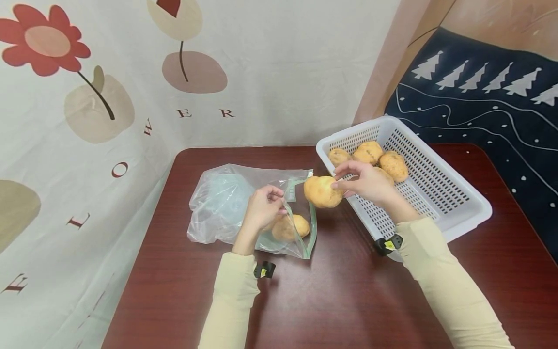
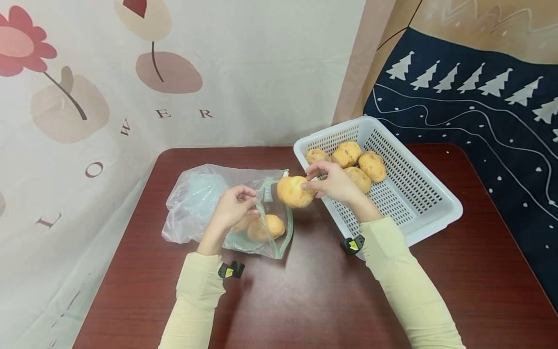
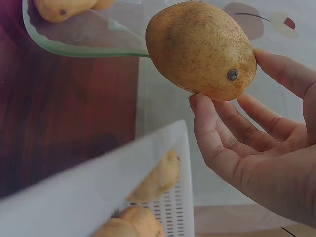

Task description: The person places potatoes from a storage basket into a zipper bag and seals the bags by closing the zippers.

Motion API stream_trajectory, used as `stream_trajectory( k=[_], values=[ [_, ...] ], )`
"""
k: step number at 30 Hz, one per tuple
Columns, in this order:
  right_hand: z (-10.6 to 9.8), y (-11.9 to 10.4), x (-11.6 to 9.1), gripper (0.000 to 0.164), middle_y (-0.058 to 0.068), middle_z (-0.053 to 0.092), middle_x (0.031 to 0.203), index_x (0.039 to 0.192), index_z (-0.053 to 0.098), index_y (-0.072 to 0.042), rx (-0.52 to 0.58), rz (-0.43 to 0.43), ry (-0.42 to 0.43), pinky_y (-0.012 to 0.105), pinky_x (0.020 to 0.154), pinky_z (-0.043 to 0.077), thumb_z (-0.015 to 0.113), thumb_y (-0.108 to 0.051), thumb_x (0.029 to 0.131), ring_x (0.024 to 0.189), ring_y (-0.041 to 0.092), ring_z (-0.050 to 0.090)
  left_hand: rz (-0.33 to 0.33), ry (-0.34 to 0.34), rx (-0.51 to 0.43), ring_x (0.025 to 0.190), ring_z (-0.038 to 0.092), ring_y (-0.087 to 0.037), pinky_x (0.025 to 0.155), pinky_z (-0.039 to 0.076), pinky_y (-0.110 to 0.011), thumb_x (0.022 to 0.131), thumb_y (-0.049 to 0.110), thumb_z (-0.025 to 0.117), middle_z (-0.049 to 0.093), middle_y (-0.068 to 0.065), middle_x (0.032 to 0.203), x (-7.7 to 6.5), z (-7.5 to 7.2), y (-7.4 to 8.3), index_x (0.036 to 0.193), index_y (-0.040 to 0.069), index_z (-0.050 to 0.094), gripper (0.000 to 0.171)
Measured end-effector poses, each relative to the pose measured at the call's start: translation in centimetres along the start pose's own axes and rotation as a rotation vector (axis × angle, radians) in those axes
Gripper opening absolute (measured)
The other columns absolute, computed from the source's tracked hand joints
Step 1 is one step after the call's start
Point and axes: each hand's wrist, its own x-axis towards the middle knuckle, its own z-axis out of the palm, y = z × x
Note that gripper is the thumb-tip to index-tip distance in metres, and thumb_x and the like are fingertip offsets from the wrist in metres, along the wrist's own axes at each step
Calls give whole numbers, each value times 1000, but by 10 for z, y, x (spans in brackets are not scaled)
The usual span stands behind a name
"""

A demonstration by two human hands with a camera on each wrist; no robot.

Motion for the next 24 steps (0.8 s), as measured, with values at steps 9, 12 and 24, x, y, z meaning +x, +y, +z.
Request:
stream_trajectory(
  k=[9,12,24],
  values=[
    [18,4,2,34,17,57,101,109,54,6,0,-7,-13,37,67,59,68,-6,80,76,16,59,-2,-12,3,66,64,-25,64,60,-34,83,-5,56,61,-16,82,0,0,0,98,-10,59,16],
    [23,7,4,32,17,57,99,107,55,5,8,-16,-19,36,65,59,68,-5,80,73,15,60,-8,-13,0,66,63,-24,64,60,-33,83,-6,56,60,-16,82,0,1,0,97,-10,59,15],
    [39,14,11,33,21,58,98,106,54,9,26,-23,-15,39,66,59,68,-2,78,76,16,56,-16,-17,-18,69,62,-25,64,60,-32,83,-6,55,59,-17,83,0,2,-1,95,-8,59,13]
  ],
)
